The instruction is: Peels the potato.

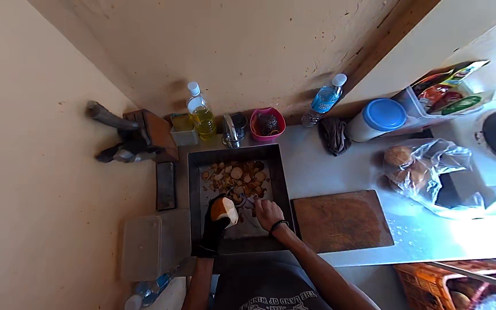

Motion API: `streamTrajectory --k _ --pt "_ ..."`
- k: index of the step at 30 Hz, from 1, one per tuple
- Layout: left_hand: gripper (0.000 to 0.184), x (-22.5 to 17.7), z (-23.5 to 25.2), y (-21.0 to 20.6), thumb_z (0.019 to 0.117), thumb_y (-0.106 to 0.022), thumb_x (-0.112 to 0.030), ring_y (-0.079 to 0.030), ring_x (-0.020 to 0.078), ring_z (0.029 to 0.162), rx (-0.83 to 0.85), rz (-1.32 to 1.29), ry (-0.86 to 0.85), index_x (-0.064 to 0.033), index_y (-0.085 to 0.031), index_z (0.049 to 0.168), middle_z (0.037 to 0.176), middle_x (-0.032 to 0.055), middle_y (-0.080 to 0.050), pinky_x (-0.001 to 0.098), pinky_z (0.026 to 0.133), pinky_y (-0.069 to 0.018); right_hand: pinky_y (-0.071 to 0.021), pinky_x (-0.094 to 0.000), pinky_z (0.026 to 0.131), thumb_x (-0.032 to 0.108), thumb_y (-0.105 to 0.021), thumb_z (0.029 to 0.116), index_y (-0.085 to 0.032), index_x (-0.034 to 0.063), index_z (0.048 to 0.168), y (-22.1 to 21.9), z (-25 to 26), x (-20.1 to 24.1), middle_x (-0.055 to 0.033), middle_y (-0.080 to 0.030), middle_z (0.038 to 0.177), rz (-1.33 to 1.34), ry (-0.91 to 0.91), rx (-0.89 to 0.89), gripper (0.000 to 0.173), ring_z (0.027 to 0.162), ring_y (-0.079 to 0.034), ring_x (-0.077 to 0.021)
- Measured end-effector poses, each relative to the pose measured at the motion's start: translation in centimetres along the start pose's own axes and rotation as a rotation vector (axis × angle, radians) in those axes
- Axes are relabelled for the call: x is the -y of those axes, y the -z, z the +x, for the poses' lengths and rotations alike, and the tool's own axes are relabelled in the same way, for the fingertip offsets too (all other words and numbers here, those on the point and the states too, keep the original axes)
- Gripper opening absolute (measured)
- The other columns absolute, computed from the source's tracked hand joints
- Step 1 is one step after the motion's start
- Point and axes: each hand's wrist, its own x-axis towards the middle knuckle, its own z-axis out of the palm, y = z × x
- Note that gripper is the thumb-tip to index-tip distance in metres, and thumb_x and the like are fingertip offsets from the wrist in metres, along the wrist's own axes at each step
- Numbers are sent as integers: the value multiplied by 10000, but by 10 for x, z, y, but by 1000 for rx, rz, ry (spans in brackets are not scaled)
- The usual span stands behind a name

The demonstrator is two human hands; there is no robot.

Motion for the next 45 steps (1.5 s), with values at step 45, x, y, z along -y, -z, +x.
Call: streamTrajectory --k 45 --pt "768 26 18 14 725 -822 -262 -667 114 1032 45 408 295 54 -506 1349 1167 114 -669 287 912 -564 -501 -548 907 357 -196 1084 -683 -9 1054 4 0 21 -204 -715 1120 -345 37 -51 610 1145 -671 -354"
